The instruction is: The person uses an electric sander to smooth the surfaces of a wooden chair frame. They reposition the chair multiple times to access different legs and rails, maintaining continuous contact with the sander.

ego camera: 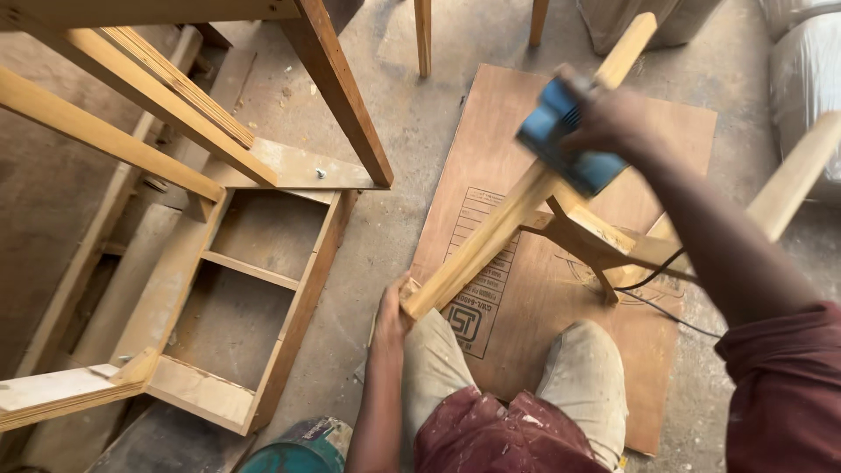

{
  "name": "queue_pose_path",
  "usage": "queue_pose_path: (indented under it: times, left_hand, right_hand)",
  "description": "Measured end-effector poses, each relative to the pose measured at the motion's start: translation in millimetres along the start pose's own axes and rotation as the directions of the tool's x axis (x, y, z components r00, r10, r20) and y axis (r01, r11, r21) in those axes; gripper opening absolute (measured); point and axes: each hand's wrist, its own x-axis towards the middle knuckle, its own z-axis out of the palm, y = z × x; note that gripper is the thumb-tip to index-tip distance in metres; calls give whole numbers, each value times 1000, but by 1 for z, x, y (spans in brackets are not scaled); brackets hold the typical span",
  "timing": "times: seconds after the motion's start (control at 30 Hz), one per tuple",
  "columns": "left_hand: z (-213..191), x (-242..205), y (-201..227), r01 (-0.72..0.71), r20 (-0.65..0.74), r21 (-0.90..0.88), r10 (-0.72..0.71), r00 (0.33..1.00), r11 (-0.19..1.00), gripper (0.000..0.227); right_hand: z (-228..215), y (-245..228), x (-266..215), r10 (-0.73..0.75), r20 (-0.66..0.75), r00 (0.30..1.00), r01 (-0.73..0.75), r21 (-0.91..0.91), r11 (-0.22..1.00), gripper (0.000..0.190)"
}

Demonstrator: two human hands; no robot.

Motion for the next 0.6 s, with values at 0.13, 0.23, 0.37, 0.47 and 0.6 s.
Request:
queue_pose_path:
  times: [0.13,0.23,0.37,0.47,0.6]
  left_hand:
    - [-12,54,15,-6,71,17,5,997,1000,41]
    - [-11,73,24,-19,62,76,15,998,997,49]
    - [-19,69,34,-130,18,252,130,991,959,60]
    - [-11,65,42,-481,111,577,521,847,660,68]
    - [1,61,34,-403,174,850,542,822,338,74]
  right_hand:
    - [2,-58,-55,-159,-15,987,159,204,966,130]
    - [12,-78,-105,-142,-33,989,146,310,940,124]
    - [41,-70,-150,95,-246,964,147,799,583,93]
    - [61,-39,-164,395,-154,906,107,985,139,83]
    - [68,5,-170,587,-119,800,123,992,33,89]
